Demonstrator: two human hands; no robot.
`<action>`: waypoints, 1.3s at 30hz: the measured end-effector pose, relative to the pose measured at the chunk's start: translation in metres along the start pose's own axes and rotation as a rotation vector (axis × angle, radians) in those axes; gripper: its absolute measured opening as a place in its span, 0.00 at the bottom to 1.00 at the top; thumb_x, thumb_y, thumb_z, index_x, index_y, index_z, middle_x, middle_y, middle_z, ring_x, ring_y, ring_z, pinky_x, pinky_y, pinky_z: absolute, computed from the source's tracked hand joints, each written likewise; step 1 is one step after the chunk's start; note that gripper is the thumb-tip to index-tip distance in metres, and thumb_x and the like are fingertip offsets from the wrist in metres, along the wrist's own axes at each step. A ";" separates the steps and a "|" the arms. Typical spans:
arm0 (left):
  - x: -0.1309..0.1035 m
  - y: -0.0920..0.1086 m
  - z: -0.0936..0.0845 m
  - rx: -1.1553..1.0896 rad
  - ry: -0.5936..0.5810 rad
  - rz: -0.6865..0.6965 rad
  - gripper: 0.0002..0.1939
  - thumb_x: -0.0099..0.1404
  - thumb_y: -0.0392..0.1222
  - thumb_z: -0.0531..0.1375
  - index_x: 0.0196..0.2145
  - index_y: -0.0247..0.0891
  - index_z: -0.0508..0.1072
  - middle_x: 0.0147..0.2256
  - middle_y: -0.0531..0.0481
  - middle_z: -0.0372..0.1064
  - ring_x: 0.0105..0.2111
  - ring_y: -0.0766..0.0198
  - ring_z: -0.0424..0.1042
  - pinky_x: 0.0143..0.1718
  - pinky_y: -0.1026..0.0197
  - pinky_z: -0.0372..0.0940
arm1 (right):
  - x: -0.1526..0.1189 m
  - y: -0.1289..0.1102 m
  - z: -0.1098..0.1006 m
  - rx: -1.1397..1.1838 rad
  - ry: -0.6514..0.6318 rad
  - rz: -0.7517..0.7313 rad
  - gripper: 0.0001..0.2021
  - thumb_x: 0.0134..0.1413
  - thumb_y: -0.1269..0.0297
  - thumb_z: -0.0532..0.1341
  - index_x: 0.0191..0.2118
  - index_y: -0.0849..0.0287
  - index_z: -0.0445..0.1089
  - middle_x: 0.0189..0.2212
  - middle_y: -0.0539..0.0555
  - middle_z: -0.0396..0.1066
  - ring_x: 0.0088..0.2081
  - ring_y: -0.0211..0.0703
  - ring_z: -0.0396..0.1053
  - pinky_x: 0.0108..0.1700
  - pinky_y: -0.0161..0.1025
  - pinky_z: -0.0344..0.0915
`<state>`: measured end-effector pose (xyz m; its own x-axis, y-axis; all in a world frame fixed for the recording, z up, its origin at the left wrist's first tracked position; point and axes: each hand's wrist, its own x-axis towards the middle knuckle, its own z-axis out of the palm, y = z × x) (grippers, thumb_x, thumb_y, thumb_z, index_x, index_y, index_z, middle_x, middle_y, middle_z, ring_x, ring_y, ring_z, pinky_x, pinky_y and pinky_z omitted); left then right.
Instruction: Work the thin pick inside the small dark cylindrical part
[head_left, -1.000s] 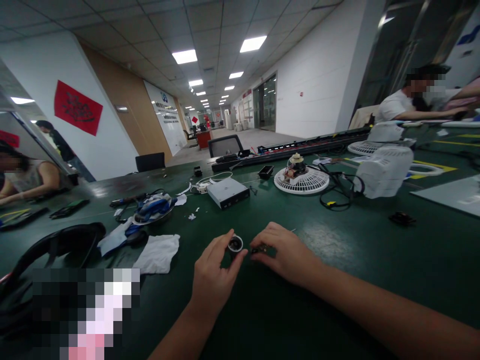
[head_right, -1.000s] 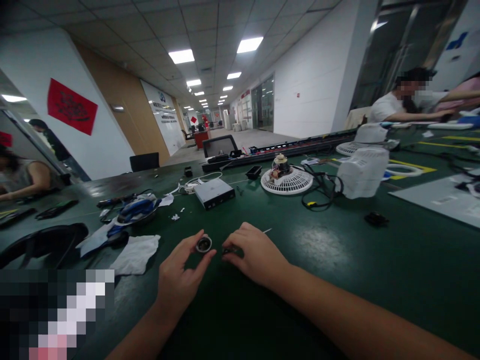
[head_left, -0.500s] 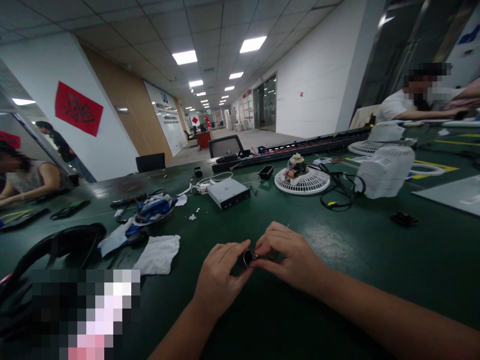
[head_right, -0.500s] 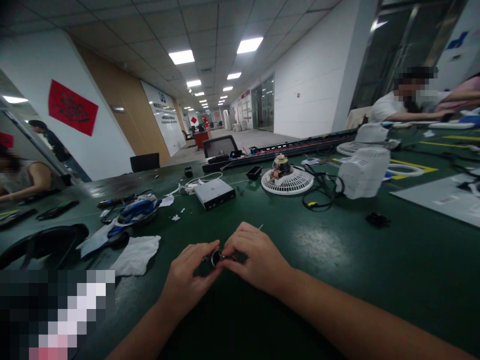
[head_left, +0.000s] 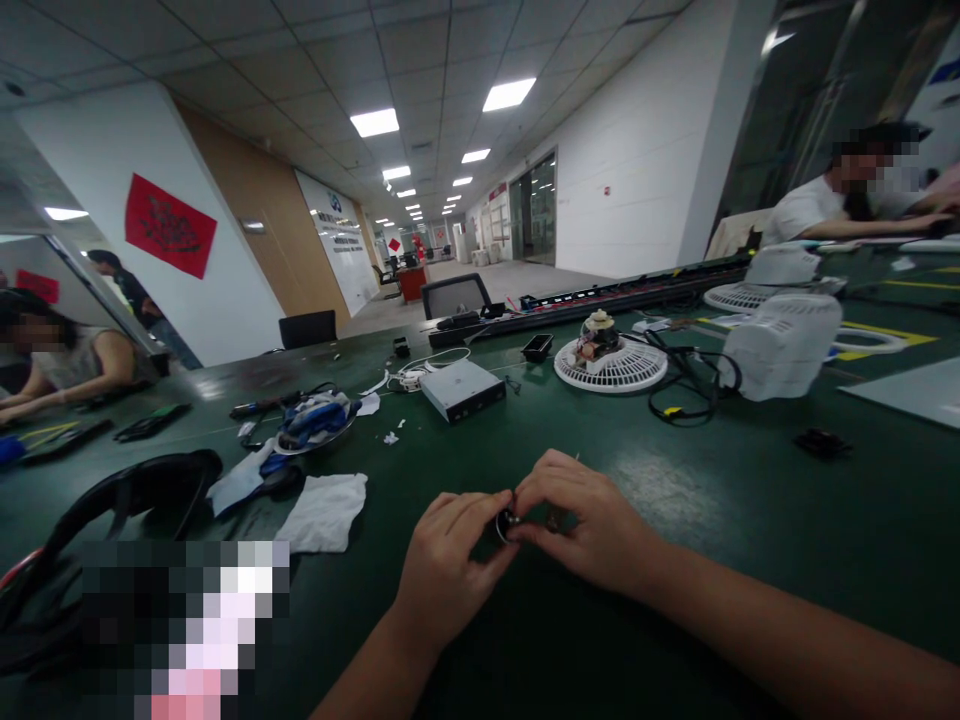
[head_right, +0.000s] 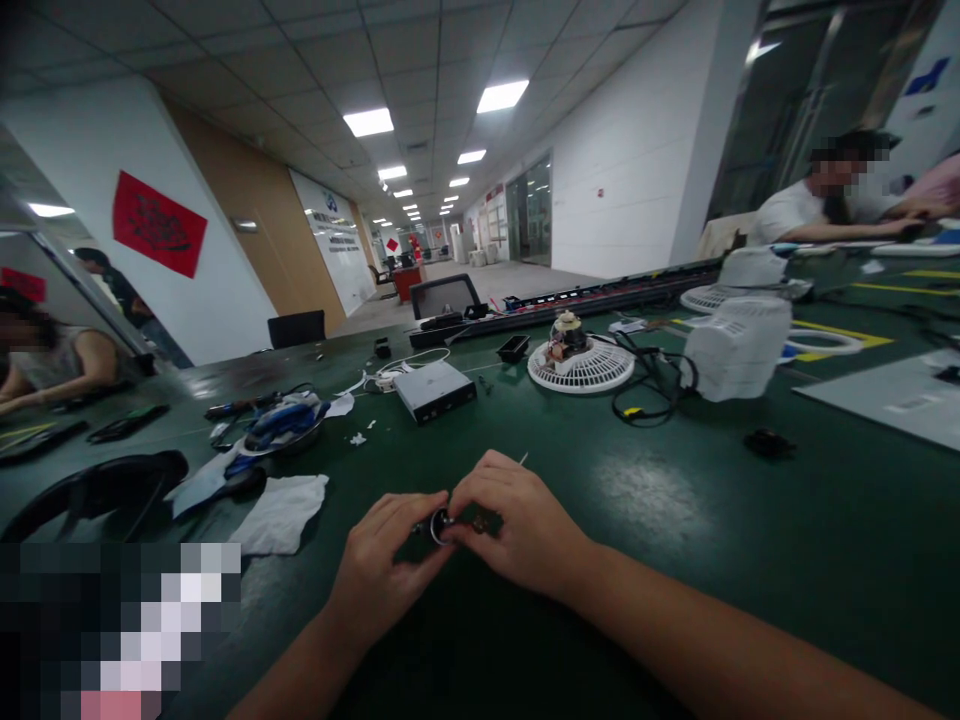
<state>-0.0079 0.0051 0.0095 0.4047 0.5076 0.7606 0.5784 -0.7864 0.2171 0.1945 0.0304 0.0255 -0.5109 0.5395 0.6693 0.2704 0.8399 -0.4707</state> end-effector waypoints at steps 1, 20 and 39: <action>0.000 0.000 0.000 0.002 -0.001 -0.006 0.16 0.63 0.36 0.65 0.49 0.37 0.71 0.41 0.46 0.78 0.39 0.58 0.77 0.40 0.55 0.72 | 0.000 0.000 0.000 0.005 -0.004 0.021 0.06 0.54 0.71 0.68 0.36 0.58 0.72 0.33 0.52 0.75 0.37 0.43 0.68 0.39 0.41 0.65; -0.001 0.001 0.001 -0.016 -0.013 -0.002 0.15 0.64 0.38 0.64 0.48 0.37 0.70 0.41 0.46 0.78 0.39 0.58 0.77 0.40 0.55 0.71 | 0.000 0.002 0.002 0.039 0.038 -0.129 0.03 0.55 0.69 0.69 0.34 0.58 0.75 0.33 0.53 0.75 0.36 0.42 0.69 0.38 0.40 0.65; 0.000 0.001 0.000 -0.021 0.000 -0.005 0.17 0.63 0.34 0.64 0.49 0.39 0.70 0.41 0.45 0.78 0.38 0.57 0.77 0.39 0.55 0.72 | 0.003 0.001 0.004 0.019 0.030 -0.151 0.04 0.57 0.74 0.64 0.36 0.58 0.73 0.31 0.52 0.77 0.33 0.41 0.71 0.38 0.42 0.66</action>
<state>-0.0072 0.0050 0.0095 0.4019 0.5120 0.7591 0.5659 -0.7907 0.2337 0.1900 0.0327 0.0252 -0.5200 0.4090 0.7499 0.1767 0.9104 -0.3740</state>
